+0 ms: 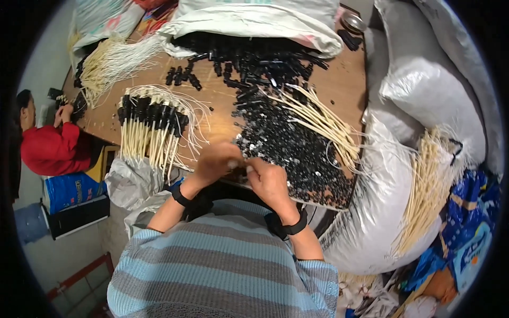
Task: Recorder is threading wires into connectors to assemble wire harnesses.
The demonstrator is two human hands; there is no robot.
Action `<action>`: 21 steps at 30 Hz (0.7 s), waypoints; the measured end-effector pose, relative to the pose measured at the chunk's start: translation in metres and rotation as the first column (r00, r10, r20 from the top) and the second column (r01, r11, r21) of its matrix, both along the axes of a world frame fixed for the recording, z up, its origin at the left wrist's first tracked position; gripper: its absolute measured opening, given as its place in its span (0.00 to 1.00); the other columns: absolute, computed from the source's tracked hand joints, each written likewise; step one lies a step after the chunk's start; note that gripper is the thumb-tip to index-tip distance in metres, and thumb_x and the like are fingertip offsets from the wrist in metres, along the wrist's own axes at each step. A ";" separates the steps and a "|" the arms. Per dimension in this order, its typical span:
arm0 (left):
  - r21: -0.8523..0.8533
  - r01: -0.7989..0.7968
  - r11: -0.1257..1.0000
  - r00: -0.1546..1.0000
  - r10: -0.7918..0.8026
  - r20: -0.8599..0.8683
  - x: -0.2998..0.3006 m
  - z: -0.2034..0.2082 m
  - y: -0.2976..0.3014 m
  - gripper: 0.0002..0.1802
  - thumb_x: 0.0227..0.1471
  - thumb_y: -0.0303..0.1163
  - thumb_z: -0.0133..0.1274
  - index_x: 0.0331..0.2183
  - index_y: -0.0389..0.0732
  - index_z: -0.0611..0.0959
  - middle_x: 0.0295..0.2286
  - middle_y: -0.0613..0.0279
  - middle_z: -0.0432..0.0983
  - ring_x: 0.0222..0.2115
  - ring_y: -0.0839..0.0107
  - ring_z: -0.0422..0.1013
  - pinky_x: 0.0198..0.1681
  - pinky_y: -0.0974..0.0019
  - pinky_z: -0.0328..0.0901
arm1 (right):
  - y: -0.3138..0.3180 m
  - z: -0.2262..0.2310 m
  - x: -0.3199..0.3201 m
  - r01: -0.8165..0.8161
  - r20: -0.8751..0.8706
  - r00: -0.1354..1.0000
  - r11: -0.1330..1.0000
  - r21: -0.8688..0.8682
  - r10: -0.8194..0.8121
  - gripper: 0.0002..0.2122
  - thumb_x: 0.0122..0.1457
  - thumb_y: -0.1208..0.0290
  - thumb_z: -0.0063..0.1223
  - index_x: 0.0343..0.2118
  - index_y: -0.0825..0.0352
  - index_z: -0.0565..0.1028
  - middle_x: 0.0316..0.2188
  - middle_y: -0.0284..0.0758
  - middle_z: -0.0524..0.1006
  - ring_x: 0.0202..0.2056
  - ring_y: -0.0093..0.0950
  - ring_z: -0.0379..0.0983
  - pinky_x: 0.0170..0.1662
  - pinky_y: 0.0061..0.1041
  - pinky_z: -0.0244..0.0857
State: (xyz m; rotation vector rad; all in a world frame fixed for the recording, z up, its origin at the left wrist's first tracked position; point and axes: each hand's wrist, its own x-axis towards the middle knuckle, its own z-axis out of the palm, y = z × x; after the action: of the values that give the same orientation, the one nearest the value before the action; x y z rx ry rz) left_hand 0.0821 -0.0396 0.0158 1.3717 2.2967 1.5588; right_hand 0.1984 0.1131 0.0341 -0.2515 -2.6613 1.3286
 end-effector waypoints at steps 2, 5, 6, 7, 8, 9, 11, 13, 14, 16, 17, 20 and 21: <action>-0.065 -0.149 0.987 0.982 0.139 -0.127 -0.034 -0.018 -0.002 0.13 0.37 0.18 0.55 0.30 0.40 0.81 0.27 0.57 0.77 0.31 0.58 0.74 0.35 0.61 0.68 | 0.005 -0.011 -0.004 0.073 0.035 0.997 0.990 -0.122 -0.070 0.06 0.54 0.75 0.52 0.34 0.66 0.78 0.16 0.39 0.73 0.19 0.31 0.71 0.24 0.27 0.64; -0.198 -0.262 0.945 0.957 0.227 -0.182 -0.073 -0.015 0.009 0.16 0.37 0.18 0.54 0.34 0.40 0.80 0.27 0.57 0.76 0.31 0.58 0.74 0.35 0.61 0.68 | 0.017 -0.011 -0.011 0.221 0.150 0.972 0.923 -0.317 -0.181 0.05 0.57 0.75 0.51 0.33 0.68 0.77 0.14 0.23 0.64 0.19 0.12 0.56 0.22 0.17 0.53; -0.202 -0.269 0.942 0.955 0.232 -0.185 -0.081 -0.021 0.015 0.16 0.37 0.18 0.54 0.34 0.40 0.80 0.27 0.57 0.76 0.31 0.58 0.74 0.35 0.61 0.68 | 0.020 -0.013 -0.013 0.237 0.179 0.967 0.902 -0.361 -0.182 0.05 0.57 0.75 0.51 0.33 0.68 0.77 0.14 0.22 0.64 0.19 0.12 0.55 0.22 0.17 0.51; -0.201 -0.252 0.947 0.956 0.210 -0.206 -0.087 -0.032 0.022 0.17 0.38 0.18 0.54 0.36 0.39 0.79 0.26 0.56 0.76 0.30 0.58 0.74 0.34 0.61 0.68 | 0.023 -0.016 -0.014 0.254 0.208 0.961 0.879 -0.403 -0.182 0.04 0.57 0.75 0.51 0.32 0.68 0.77 0.14 0.21 0.64 0.19 0.11 0.55 0.21 0.16 0.50; -0.198 -0.230 0.953 0.957 0.183 -0.227 -0.091 -0.036 0.027 0.18 0.38 0.18 0.53 0.37 0.39 0.78 0.26 0.55 0.76 0.30 0.58 0.74 0.34 0.61 0.68 | 0.025 -0.019 -0.015 0.252 0.206 0.962 0.878 -0.407 -0.180 0.04 0.57 0.75 0.51 0.32 0.68 0.77 0.14 0.21 0.64 0.19 0.11 0.55 0.21 0.16 0.50; -0.202 -0.232 0.951 0.956 0.185 -0.229 -0.094 -0.040 0.026 0.18 0.38 0.18 0.53 0.37 0.39 0.78 0.26 0.55 0.76 0.30 0.58 0.74 0.34 0.61 0.68 | 0.027 -0.023 -0.014 0.255 0.193 0.963 0.873 -0.415 -0.190 0.04 0.58 0.75 0.51 0.32 0.69 0.77 0.15 0.20 0.64 0.19 0.10 0.54 0.22 0.15 0.48; -0.299 -0.189 0.935 0.976 0.212 0.046 -0.097 -0.044 0.021 0.16 0.39 0.17 0.53 0.35 0.39 0.80 0.27 0.55 0.76 0.30 0.59 0.74 0.35 0.61 0.68 | 0.030 -0.024 -0.015 0.254 0.181 0.964 0.868 -0.428 -0.193 0.04 0.58 0.75 0.51 0.32 0.69 0.77 0.16 0.18 0.63 0.20 0.09 0.53 0.22 0.15 0.47; -0.273 -0.237 0.932 0.968 0.251 0.016 -0.095 -0.045 0.014 0.15 0.39 0.17 0.53 0.34 0.39 0.80 0.27 0.56 0.77 0.30 0.59 0.74 0.34 0.62 0.68 | 0.033 -0.022 -0.018 0.309 0.244 0.947 0.791 -0.527 -0.207 0.05 0.59 0.76 0.51 0.32 0.70 0.77 0.17 0.17 0.64 0.20 0.08 0.53 0.22 0.14 0.46; -0.240 -0.274 0.931 0.960 0.280 -0.010 -0.094 -0.041 0.012 0.14 0.39 0.17 0.53 0.33 0.39 0.81 0.27 0.57 0.77 0.29 0.60 0.74 0.34 0.62 0.68 | 0.035 -0.026 -0.020 0.297 0.242 0.951 0.785 -0.543 -0.192 0.05 0.60 0.76 0.51 0.32 0.70 0.77 0.17 0.16 0.64 0.20 0.08 0.52 0.22 0.13 0.46; -0.250 -0.379 0.891 0.925 0.368 -0.091 -0.097 -0.031 0.007 0.13 0.39 0.17 0.53 0.32 0.39 0.81 0.27 0.58 0.78 0.29 0.59 0.74 0.34 0.63 0.69 | 0.036 -0.029 -0.024 0.269 0.230 0.959 0.791 -0.549 -0.167 0.05 0.60 0.76 0.51 0.32 0.70 0.77 0.17 0.16 0.64 0.20 0.08 0.52 0.22 0.13 0.45; -0.241 -0.480 0.844 0.877 0.449 -0.173 -0.098 -0.026 0.004 0.13 0.39 0.17 0.53 0.31 0.39 0.82 0.27 0.59 0.79 0.28 0.59 0.74 0.33 0.64 0.69 | 0.035 -0.030 -0.026 0.241 0.214 0.966 0.801 -0.549 -0.144 0.05 0.60 0.76 0.51 0.32 0.70 0.77 0.17 0.16 0.64 0.20 0.08 0.52 0.22 0.13 0.45; -0.286 -0.517 0.807 0.856 0.494 -0.152 -0.101 -0.025 -0.013 0.13 0.39 0.17 0.54 0.32 0.39 0.82 0.26 0.58 0.79 0.27 0.61 0.75 0.32 0.65 0.69 | 0.031 -0.028 -0.031 0.216 0.210 0.971 0.811 -0.543 -0.118 0.04 0.60 0.76 0.52 0.31 0.70 0.77 0.17 0.16 0.63 0.20 0.08 0.52 0.22 0.12 0.45; -0.305 -0.529 0.792 0.846 0.521 -0.113 -0.100 -0.024 -0.016 0.13 0.40 0.18 0.54 0.32 0.39 0.82 0.26 0.57 0.79 0.27 0.61 0.75 0.32 0.65 0.69 | 0.030 -0.029 -0.033 0.208 0.197 0.973 0.810 -0.548 -0.117 0.04 0.59 0.76 0.52 0.31 0.70 0.77 0.17 0.16 0.63 0.20 0.07 0.52 0.22 0.12 0.45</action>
State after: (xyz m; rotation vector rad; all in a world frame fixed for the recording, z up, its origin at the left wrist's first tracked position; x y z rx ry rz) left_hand -0.0175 -0.0556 -0.0087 0.7011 2.9540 1.1569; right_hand 0.1658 0.1427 0.0050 -0.6618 -2.2053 2.0812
